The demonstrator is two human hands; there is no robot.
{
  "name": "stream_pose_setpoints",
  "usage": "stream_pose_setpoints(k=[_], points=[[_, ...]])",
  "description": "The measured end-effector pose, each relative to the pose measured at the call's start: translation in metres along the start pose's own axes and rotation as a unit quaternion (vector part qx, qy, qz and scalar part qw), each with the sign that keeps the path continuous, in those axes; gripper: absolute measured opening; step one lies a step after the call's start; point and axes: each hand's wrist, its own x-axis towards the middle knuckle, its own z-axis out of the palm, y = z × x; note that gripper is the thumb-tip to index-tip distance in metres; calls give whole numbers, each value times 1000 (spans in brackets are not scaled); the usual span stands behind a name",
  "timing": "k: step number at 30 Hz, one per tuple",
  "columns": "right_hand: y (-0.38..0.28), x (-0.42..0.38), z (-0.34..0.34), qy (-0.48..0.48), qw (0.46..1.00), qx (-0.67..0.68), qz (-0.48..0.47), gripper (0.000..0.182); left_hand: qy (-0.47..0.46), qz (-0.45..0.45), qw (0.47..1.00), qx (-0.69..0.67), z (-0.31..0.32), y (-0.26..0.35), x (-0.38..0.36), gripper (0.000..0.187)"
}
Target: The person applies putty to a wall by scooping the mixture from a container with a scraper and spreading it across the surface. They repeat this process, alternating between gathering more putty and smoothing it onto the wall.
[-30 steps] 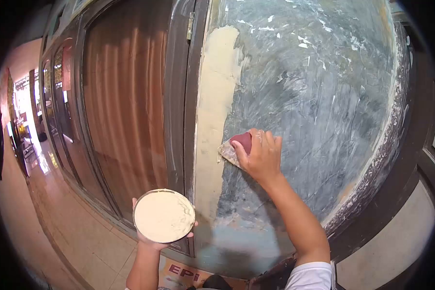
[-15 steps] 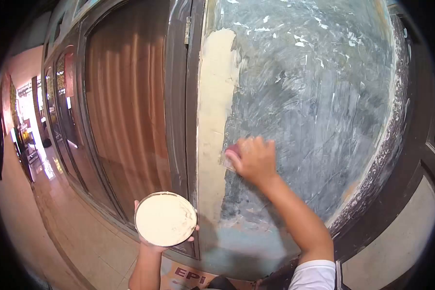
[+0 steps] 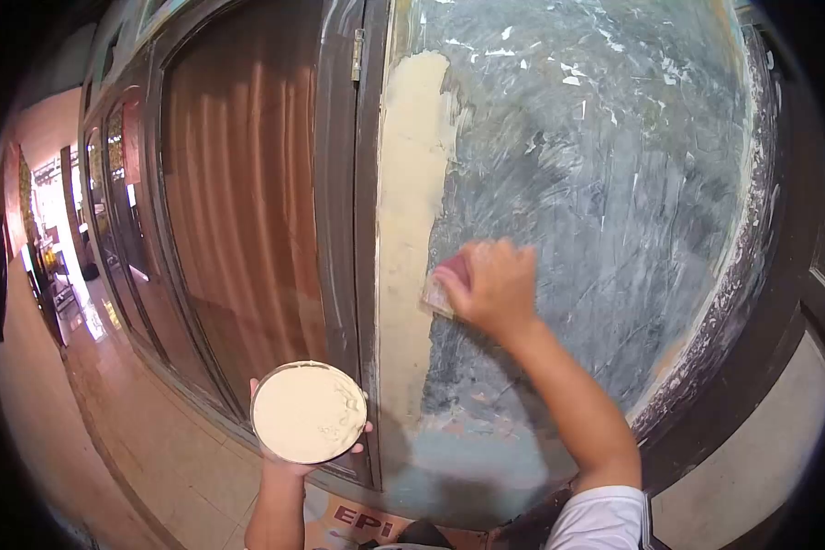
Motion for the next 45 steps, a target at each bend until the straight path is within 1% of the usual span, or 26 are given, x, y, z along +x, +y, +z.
stream_pose_setpoints(k=[1, 3, 5, 6, 7, 10, 13, 14, 15, 17, 19, 21, 23, 25, 26, 29, 31, 33, 34, 36, 39, 40, 41, 43, 44, 45], points=[[-6, -10, 0, -73, 995, 19, -63, 41, 0, 1, 1000, -3, 0, 0, 0, 111], [1, -5, -1, -80, 992, -12, -100, 43, 1, 5, 1000, -21, 4, -1, 0, 111], [21, 26, -5, 37, 996, -40, 68, 44, -10, 15, 1000, -6, 0, 1, -1, 113], [28, 35, -7, 90, 990, -52, 100, 43, -3, 20, 1000, -5, -2, 1, -2, 114], [25, 31, -8, 86, 990, -52, 102, 43, -8, 19, 1000, -6, -2, 2, -2, 114], [-1, 2, -13, -60, 997, 44, -14, 39, -10, 17, 1000, -6, 2, 3, -4, 113], [0, 2, -3, -59, 995, 1, -75, 38, -21, 22, 999, -6, 7, 3, -4, 114], [14, 13, -4, 17, 999, -22, -23, 37, -22, 24, 999, -3, 7, 4, -4, 114], [25, 28, -6, 16, 999, -20, -23, 37, -22, 26, 999, -1, 6, 3, -5, 113], [44, 41, -9, 122, 990, -31, 67, 37, -7, 32, 999, -3, 9, 0, -8, 114], [26, 20, -11, 76, 995, -30, 58, 37, -16, 55, 998, 21, 9, -1, -8, 113], [4, -9, -7, -90, 993, 44, -63, 37, -21, 65, 998, 11, 14, -3, -8, 113], [5, -11, -5, -95, 991, 14, -96, 37, -12, 73, 997, 25, 16, -2, -9, 112], [21, 22, -11, -10, 999, -43, 20, 38, 4, 73, 997, 27, 17, -1, -11, 112], [33, 31, -7, 85, 993, -40, 73, 40, 3, 74, 997, 34, 16, -1, -10, 112], [24, 21, -11, 37, 997, -10, 66, 41, -3, 72, 996, 56, 14, 1, -10, 112], [-1, -12, -5, -92, 995, 35, -26, 40, -2, 75, 995, 67, 13, 2, -10, 113], [-12, -22, -1, -102, 985, 6, -138, 40, 0, 77, 995, 63, 11, 4, -11, 113], [-5, -11, -1, -98, 985, 3, -140, 40, -21, 69, 997, 40, 8, 7, -10, 116], [13, 17, -4, -14, 999, -23, 23, 39, -32, 60, 998, 2, 9, 8, -9, 119], [21, 18, -4, 49, 996, -26, 74, 38, -26, 60, 998, -5, 11, 7, -11, 119], [6, 7, -8, -15, 998, -2, 63, 37, -31, 61, 998, 14, 6, 10, -11, 118], [-6, -11, -5, -15, 998, -2, 62, 37, -32, 61, 998, 13, 4, 12, -12, 118], [-22, -40, 8, -112, 987, 39, -104, 35, -42, 65, 997, 26, 1, 11, -14, 118], [-15, -36, 11, -79, 989, 15, -123, 35, -48, 61, 997, 8, 3, 11, -15, 118], [-9, -18, 7, -52, 996, 8, -73, 36, -46, 60, 997, 10, 3, 12, -16, 118]])
